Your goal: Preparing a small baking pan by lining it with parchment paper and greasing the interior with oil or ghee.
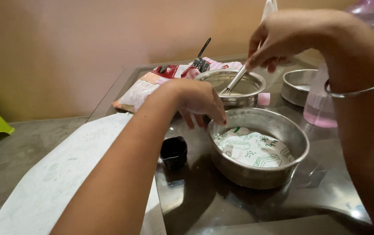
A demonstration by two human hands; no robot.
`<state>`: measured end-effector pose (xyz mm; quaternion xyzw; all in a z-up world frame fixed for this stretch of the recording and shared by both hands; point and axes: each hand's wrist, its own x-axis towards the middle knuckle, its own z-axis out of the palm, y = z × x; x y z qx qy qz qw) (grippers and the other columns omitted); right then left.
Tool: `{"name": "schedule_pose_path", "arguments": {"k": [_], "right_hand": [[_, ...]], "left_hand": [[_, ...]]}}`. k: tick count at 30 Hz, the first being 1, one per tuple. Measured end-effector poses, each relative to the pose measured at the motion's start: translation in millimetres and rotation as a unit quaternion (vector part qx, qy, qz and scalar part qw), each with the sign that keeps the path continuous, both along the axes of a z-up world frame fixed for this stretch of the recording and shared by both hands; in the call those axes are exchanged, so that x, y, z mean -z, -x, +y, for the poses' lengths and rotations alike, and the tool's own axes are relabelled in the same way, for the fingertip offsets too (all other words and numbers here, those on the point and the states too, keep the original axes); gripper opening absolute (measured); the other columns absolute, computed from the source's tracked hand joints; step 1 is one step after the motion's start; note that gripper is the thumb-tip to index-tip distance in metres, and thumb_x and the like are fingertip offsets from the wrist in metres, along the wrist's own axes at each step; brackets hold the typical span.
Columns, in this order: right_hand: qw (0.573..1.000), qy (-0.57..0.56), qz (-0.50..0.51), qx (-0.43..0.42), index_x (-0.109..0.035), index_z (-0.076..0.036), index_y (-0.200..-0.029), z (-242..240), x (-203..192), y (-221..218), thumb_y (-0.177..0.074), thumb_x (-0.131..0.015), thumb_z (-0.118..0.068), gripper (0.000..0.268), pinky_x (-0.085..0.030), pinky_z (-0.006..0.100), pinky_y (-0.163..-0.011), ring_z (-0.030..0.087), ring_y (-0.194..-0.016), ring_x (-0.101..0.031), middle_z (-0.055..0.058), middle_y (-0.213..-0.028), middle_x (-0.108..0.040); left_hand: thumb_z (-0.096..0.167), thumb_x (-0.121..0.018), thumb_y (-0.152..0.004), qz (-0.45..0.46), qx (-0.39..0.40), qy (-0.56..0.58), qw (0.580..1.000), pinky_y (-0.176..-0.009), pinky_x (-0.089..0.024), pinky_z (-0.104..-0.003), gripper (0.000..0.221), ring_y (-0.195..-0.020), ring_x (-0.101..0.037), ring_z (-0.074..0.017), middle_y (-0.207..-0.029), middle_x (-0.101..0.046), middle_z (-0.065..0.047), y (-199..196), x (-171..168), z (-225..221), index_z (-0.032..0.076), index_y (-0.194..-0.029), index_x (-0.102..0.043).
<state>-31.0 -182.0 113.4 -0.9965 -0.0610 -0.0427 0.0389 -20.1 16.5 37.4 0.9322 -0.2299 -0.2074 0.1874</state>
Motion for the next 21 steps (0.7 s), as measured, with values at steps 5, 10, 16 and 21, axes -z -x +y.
{"name": "schedule_pose_path", "arguments": {"k": [5, 10, 16, 21], "right_hand": [[0.995, -0.049, -0.081, -0.014, -0.079, -0.003, -0.107, -9, -8, -12, -0.097, -0.068, -0.017, 0.021, -0.059, 0.038, -0.074, 0.025, -0.083, -0.076, 0.013, -0.09, -0.08], [0.981, -0.109, -0.152, -0.04, -0.079, -0.006, -0.109, -1, 6, 3, -0.096, -0.06, -0.011, 0.023, -0.061, 0.038, -0.078, 0.022, -0.085, -0.078, 0.01, -0.092, -0.08], [0.935, -0.146, -0.293, -0.138, -0.072, -0.007, -0.123, -14, 56, 33, -0.098, -0.064, -0.022, 0.031, -0.058, 0.039, -0.09, 0.025, -0.098, -0.075, 0.014, -0.112, -0.076], [0.886, -0.312, -0.268, -0.215, -0.053, -0.009, -0.146, -51, 67, 57, -0.1, -0.058, -0.028, 0.051, -0.051, 0.036, -0.103, 0.024, -0.126, -0.063, 0.014, -0.137, -0.06]], "left_hand": [[0.03, -0.075, -0.08, -0.09, -0.008, 0.091, 0.992, -0.07, -0.065, -0.033, 0.032, -0.081, -0.078, -0.0165, -0.106, -0.081, 0.0, 16, -25, 12, 0.02, -0.11, -0.081], [0.022, -0.076, -0.079, -0.241, -0.037, 0.24, 0.94, -0.07, -0.064, -0.034, 0.031, -0.079, -0.079, -0.0196, -0.092, -0.083, -0.01, -9, -12, 1, 0.011, -0.107, -0.083], [0.025, -0.07, -0.087, -0.45, -0.067, 0.334, 0.826, -0.091, -0.054, -0.042, 0.036, -0.104, -0.073, -0.0331, -0.108, -0.078, -0.014, -8, 14, -50, 0.008, -0.119, -0.072], [0.022, -0.061, -0.098, -0.476, 0.004, 0.456, 0.752, -0.108, -0.047, -0.043, 0.046, -0.129, -0.059, -0.0375, -0.137, -0.064, -0.021, 13, 28, -92, 0.004, -0.14, -0.057]]}}
